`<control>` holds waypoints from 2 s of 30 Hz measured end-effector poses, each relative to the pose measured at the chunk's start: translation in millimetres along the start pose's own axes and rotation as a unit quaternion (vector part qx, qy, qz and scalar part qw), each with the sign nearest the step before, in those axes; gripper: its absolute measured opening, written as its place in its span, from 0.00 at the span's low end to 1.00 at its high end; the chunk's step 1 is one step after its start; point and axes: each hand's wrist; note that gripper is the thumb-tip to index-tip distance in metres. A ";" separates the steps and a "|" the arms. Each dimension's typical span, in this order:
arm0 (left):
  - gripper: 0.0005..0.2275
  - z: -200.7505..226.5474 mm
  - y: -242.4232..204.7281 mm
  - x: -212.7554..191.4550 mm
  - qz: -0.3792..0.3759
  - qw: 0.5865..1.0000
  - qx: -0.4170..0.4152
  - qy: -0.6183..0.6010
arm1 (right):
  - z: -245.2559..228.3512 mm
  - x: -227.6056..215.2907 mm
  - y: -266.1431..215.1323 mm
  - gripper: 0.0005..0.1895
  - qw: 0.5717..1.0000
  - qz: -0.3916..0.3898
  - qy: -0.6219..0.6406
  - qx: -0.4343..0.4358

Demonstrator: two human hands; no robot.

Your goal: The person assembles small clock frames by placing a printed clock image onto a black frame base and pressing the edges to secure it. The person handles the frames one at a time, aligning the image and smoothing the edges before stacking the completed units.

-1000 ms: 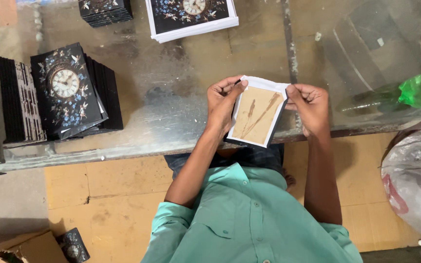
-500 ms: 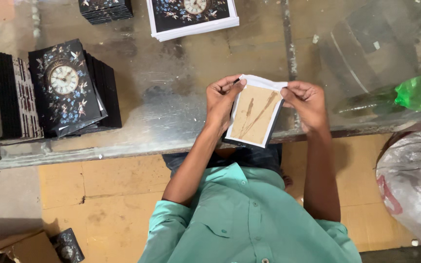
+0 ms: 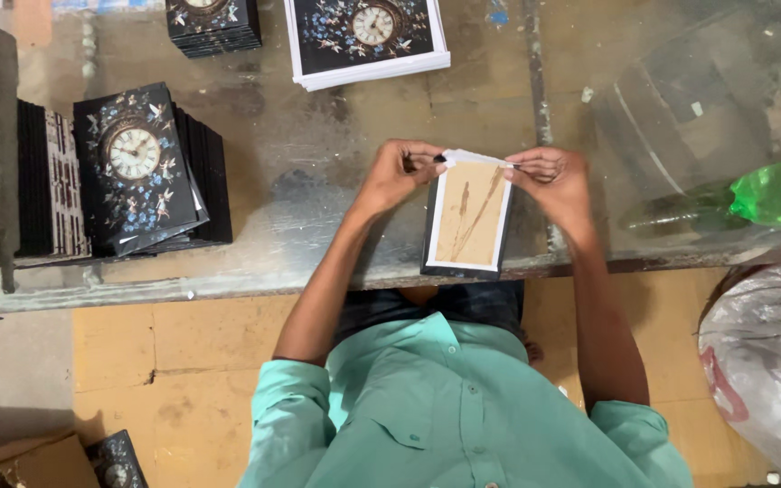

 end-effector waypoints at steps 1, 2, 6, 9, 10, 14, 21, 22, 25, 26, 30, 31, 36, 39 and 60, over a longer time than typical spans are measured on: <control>0.10 0.4 -1.8 -7.7 0.002 0.995 0.025 0.096 | -0.1 6.3 -1.2 0.10 0.999 0.001 -0.031 -0.023; 0.10 1.3 -4.3 -12.4 0.004 0.980 0.050 0.190 | -0.5 12.0 -4.0 0.10 0.997 0.002 -0.062 -0.045; 0.11 11.1 -6.8 -17.9 -0.021 0.912 0.155 0.380 | -2.8 26.0 -19.4 0.08 0.948 0.035 -0.268 -0.165; 0.20 19.1 -10.9 -17.7 -0.073 0.915 0.221 0.328 | -4.0 30.6 -26.0 0.06 0.953 0.040 -0.263 -0.142; 0.26 20.1 -15.3 -16.7 -0.095 0.936 0.184 0.284 | -4.4 32.2 -27.8 0.05 0.955 0.045 -0.263 -0.132; 0.20 14.2 -30.6 -7.8 -0.132 0.936 0.184 0.269 | -12.0 28.6 -27.0 0.09 0.951 0.049 -0.279 -0.126; 0.17 -4.9 -37.3 -1.9 -0.107 0.913 0.208 0.335 | -22.1 33.3 -28.5 0.47 0.928 -0.196 -0.305 -0.091; 0.16 -4.7 -38.8 -2.0 -0.103 0.913 0.211 0.333 | -21.8 35.4 -30.6 0.46 0.930 -0.195 -0.306 -0.067; 0.12 3.2 -39.8 -4.5 -0.113 0.930 0.187 0.295 | -24.4 40.2 -36.1 0.41 0.936 -0.176 -0.302 -0.031; 0.11 7.7 -38.3 -6.2 -0.120 0.937 0.174 0.277 | -26.6 41.6 -38.5 0.39 0.939 -0.168 -0.300 -0.026; 0.10 24.8 -21.2 -10.1 -0.134 0.968 0.098 0.186 | -35.9 48.1 -53.0 0.30 0.955 -0.116 -0.254 -0.099; 0.13 28.6 -6.3 -11.8 -0.122 0.978 0.082 0.146 | -37.4 50.0 -54.3 0.29 0.962 -0.102 -0.242 -0.080; 0.16 30.2 60.7 14.5 0.201 0.910 0.218 0.290 | -37.3 56.6 -57.6 0.26 0.971 -0.049 -0.222 -0.072; 0.23 14.6 60.1 51.5 0.005 0.813 0.269 0.516 | -35.2 62.9 -73.2 0.24 0.979 0.004 -0.196 -0.055; 0.23 10.5 63.3 103.0 -0.073 0.854 0.355 0.372 | -16.0 72.5 -80.4 0.70 0.933 0.183 -0.303 -0.069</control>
Point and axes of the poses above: each hand's wrist, its own y-axis towards the middle knuckle, its own x-axis out of the palm, z = x × y, and after that the axes turned 3 degrees about y, right-handed
